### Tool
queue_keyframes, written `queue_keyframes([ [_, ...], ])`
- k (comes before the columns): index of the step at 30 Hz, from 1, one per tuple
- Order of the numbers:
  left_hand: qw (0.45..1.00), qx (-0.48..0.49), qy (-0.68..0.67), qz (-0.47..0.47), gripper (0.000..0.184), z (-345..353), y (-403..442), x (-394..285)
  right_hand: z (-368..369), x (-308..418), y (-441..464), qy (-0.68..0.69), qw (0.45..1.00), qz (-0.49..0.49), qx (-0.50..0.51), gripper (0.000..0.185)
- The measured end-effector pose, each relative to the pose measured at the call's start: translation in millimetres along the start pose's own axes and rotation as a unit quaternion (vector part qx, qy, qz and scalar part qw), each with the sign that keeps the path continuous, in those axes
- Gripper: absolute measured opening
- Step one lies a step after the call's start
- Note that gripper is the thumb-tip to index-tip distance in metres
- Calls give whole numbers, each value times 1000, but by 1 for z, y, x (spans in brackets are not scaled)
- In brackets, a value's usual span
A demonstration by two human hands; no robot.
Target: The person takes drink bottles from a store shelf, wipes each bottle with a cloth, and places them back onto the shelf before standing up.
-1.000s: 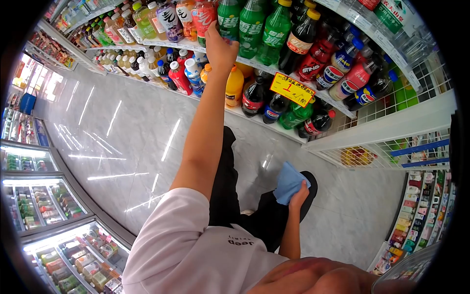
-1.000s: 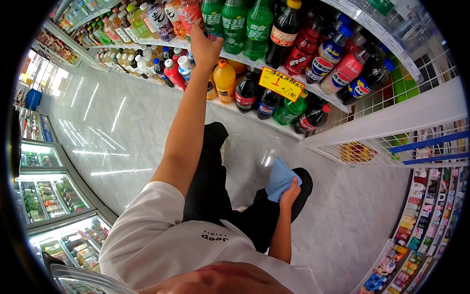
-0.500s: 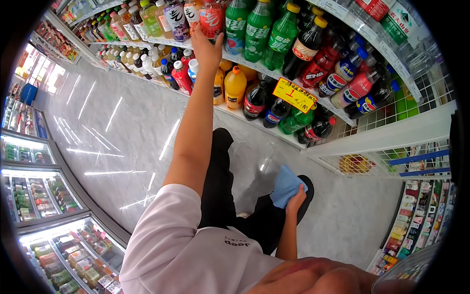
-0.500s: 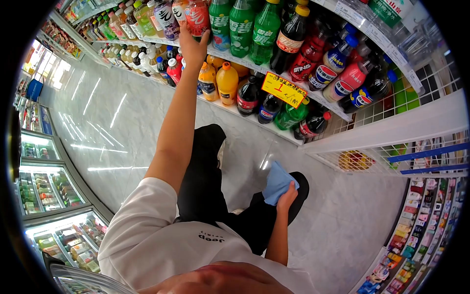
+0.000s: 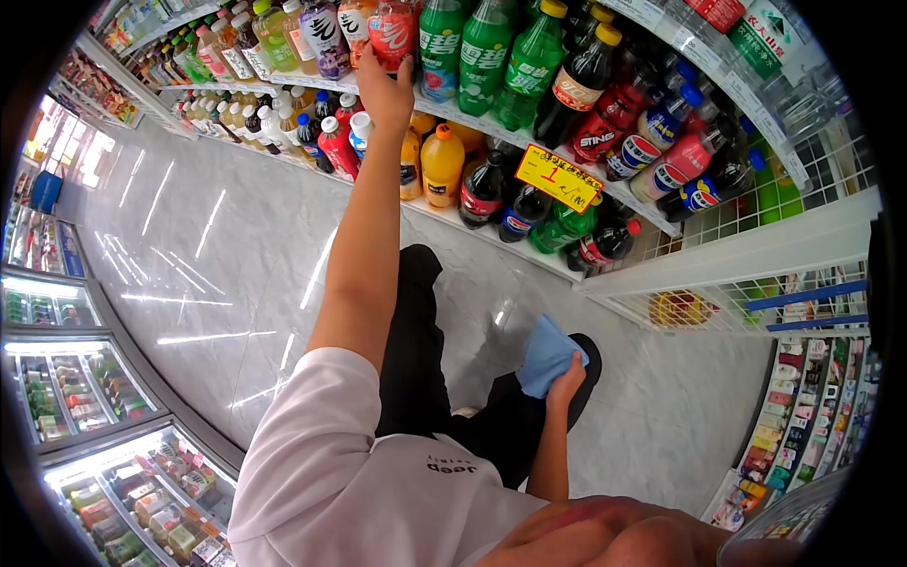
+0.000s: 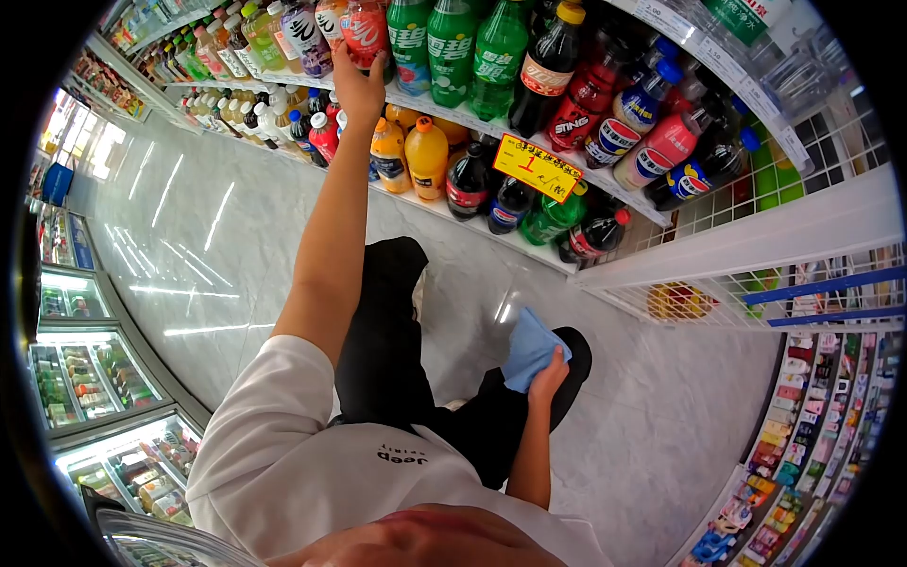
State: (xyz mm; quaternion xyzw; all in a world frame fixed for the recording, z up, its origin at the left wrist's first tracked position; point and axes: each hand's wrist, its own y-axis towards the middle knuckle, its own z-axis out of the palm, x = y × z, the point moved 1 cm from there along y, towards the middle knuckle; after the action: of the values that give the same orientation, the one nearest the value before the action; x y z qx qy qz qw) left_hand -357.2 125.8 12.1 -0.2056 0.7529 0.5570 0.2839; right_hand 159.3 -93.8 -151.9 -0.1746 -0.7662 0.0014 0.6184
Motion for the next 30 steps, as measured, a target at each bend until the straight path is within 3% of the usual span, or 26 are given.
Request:
queue_keyframes([
  [12, 989, -59, -136, -31, 64, -18, -6, -17, 5, -5, -1, 32, 999, -10, 25, 52],
  [14, 955, -52, -288, -52, 64, -21, -5, -21, 12, -8, -1, 95, 994, 32, 47, 51],
  [16, 954, -31, -285, -83, 63, -43, -6, -44, 24, -3, -4, 186, 976, 89, 67, 51],
  [17, 945, 9, -308, -112, 53, -56, -9, -53, 36, 8, -9, 244, 959, 123, 76, 52],
  [18, 887, 71, -410, -198, 42, -76, -17, -62, 48, 20, -18, 300, 935, 163, 92, 53],
  [20, 824, 110, -488, -265, 33, -106, -28, -88, 63, 40, -28, 341, 902, 213, 159, 57],
  [23, 770, 137, -552, -289, 29, -144, -38, -112, 91, 55, -39, 365, 866, 264, 217, 58],
  [26, 721, 184, -541, -393, 49, -185, -43, -144, 122, 57, -40, 384, 845, 279, 248, 56],
  [27, 707, 219, -539, -402, 59, -196, -43, -151, 129, 61, -40, 391, 835, 295, 251, 55],
  [30, 671, 240, -577, -400, 62, -203, -54, -136, 142, 71, -33, 395, 829, 290, 268, 56],
])
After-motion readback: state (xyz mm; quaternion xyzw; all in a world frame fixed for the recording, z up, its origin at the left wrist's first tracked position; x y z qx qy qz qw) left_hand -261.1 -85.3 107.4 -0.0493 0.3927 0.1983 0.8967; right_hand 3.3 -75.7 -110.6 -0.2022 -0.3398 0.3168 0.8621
